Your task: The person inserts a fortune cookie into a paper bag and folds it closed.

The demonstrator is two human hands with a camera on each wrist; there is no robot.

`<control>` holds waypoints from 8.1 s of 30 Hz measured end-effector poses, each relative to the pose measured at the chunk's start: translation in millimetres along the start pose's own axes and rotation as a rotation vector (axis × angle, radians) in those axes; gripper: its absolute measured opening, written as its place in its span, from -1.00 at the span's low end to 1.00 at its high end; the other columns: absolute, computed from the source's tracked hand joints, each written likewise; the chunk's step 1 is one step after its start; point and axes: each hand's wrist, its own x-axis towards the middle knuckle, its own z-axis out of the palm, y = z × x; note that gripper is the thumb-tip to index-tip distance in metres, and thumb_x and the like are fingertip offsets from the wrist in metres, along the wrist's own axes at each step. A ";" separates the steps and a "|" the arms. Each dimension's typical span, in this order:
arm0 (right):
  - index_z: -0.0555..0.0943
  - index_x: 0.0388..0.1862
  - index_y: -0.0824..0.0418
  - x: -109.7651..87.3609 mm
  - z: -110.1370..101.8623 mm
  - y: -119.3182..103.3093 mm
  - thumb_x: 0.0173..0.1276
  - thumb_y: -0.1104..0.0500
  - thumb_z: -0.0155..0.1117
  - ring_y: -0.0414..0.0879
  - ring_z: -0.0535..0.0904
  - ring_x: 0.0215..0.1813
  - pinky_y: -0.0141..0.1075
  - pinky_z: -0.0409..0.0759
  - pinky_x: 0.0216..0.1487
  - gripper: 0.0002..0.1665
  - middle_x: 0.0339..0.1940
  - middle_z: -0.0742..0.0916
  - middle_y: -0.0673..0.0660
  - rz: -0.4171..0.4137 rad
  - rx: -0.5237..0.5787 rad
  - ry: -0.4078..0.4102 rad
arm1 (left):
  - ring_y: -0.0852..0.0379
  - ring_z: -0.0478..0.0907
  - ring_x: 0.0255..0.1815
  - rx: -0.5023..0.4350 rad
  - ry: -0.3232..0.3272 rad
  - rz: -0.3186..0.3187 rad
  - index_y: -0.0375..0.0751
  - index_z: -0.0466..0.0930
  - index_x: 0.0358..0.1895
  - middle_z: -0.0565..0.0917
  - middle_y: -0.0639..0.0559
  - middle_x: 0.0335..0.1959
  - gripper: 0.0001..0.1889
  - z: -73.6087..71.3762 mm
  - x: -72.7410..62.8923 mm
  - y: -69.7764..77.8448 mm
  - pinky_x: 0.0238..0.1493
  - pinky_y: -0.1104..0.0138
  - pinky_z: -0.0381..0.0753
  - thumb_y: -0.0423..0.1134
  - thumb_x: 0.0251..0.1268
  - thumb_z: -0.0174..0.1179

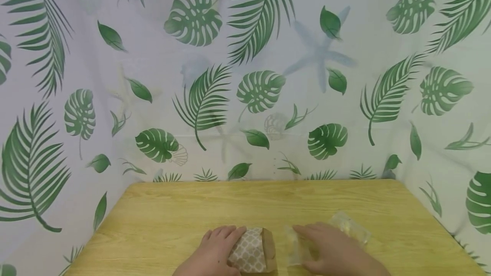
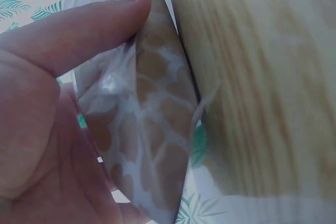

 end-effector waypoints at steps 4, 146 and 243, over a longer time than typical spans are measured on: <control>0.54 0.40 -0.01 12.3 3.2 -12.5 0.22 -0.33 0.42 -0.01 0.57 0.22 0.04 0.56 0.18 -0.17 0.22 0.67 -0.06 -0.041 -0.018 0.013 | -0.15 0.28 0.44 0.005 -0.001 0.005 0.09 0.19 0.57 0.37 -0.02 0.43 0.01 -0.3 0.3 -1.3 0.32 -0.33 0.22 0.07 0.01 0.52; 0.67 0.13 -0.14 35.7 31.3 -27.2 0.43 -0.27 0.25 -0.18 0.53 0.12 -0.06 0.58 0.14 -0.58 0.06 0.62 -0.18 -0.079 0.233 -0.168 | -0.10 0.23 0.48 -0.073 -0.076 -0.067 0.13 0.24 0.55 0.35 0.01 0.46 -0.07 2.7 -3.1 2.7 0.41 -0.29 0.11 0.19 0.10 0.44; 0.49 0.37 -0.07 9.7 2.1 2.2 0.16 -0.29 0.51 -0.18 0.52 0.00 -0.02 0.59 0.05 -0.17 0.13 0.59 -0.13 0.090 0.269 -0.207 | -0.08 0.25 0.47 -0.044 -0.067 -0.004 0.10 0.22 0.57 0.36 0.05 0.44 -0.03 1.4 -6.3 -0.3 0.39 -0.25 0.18 0.37 0.11 0.35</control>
